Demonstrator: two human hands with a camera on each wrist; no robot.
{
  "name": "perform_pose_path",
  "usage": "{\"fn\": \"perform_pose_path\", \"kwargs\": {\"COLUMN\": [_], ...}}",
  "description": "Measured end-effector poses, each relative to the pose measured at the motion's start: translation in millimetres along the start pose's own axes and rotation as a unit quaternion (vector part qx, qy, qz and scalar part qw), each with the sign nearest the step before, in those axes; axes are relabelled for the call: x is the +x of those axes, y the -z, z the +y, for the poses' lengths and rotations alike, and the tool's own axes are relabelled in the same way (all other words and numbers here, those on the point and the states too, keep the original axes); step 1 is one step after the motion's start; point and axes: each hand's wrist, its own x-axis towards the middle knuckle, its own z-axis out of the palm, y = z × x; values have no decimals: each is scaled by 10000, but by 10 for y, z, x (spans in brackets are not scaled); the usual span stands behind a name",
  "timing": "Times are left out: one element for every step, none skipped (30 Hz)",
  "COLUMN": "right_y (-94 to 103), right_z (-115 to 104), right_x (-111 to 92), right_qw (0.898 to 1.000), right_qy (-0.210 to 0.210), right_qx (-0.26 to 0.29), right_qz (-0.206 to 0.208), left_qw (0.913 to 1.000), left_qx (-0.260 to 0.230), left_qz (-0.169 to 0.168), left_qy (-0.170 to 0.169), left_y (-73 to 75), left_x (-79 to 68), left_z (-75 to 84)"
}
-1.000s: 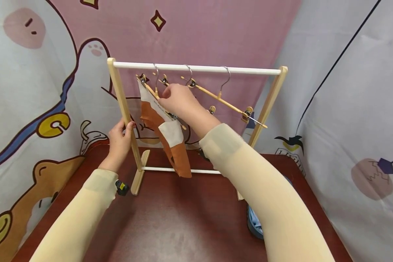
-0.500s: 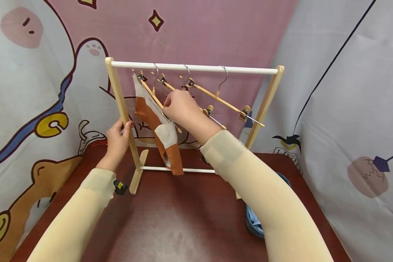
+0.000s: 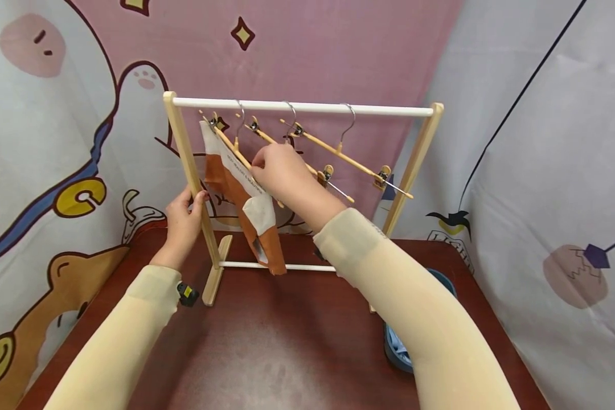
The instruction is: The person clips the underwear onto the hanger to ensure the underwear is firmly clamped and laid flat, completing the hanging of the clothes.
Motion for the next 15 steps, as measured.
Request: {"fn": "perform_pose_path", "kwargs": {"right_y": [-7, -13, -18, -20, -22, -23, -28, -32, -38, -46, -57, -70, -86, -102, -123], "right_z": [18, 36, 52, 64, 72, 74, 83, 91, 103, 122, 148, 182, 225, 274, 331], "right_x": [-18, -45, -78, -117, -168, -230, -296, -371, -451, -536, -625, -716, -812, -909, -1007], "right_qw": [9999, 9996, 9991, 9983, 9974, 9963, 9950, 9936, 9922, 9903, 9882, 9864, 9853, 9850, 9847], "right_qy": [45, 92, 163, 228, 295, 371, 470, 562, 654, 780, 900, 1000, 1062, 1091, 1104], "right_qx": [45, 79, 110, 129, 147, 157, 154, 167, 189, 198, 218, 267, 315, 360, 412], "right_qz": [110, 242, 384, 517, 641, 754, 868, 963, 1041, 1132, 1217, 1275, 1298, 1290, 1281], "left_qw": [10000, 10000, 10000, 10000, 10000, 10000, 10000, 10000, 10000, 10000, 10000, 10000, 10000, 10000, 10000], "left_qx": [-3, -8, -27, -28, -45, -54, -48, -45, -32, -18, -15, -6, -6, -17, -27], "left_qz": [-7, -7, 5, 3, 0, 1, 3, 7, 7, 1, -2, 2, -8, -15, -23], "left_qy": [14, 18, 19, 25, 33, 40, 44, 43, 44, 53, 54, 61, 61, 67, 69], "left_y": [-2, -2, -2, 2, 5, 8, 9, 10, 9, 9, 7, 7, 7, 7, 8], "left_x": [-2, -5, -9, -14, -19, -23, -26, -27, -26, -25, -23, -20, -18, -15, -11], "left_z": [-1, -2, -3, 0, 0, 0, -2, -1, 0, 0, -2, -2, 1, 3, 4]}}
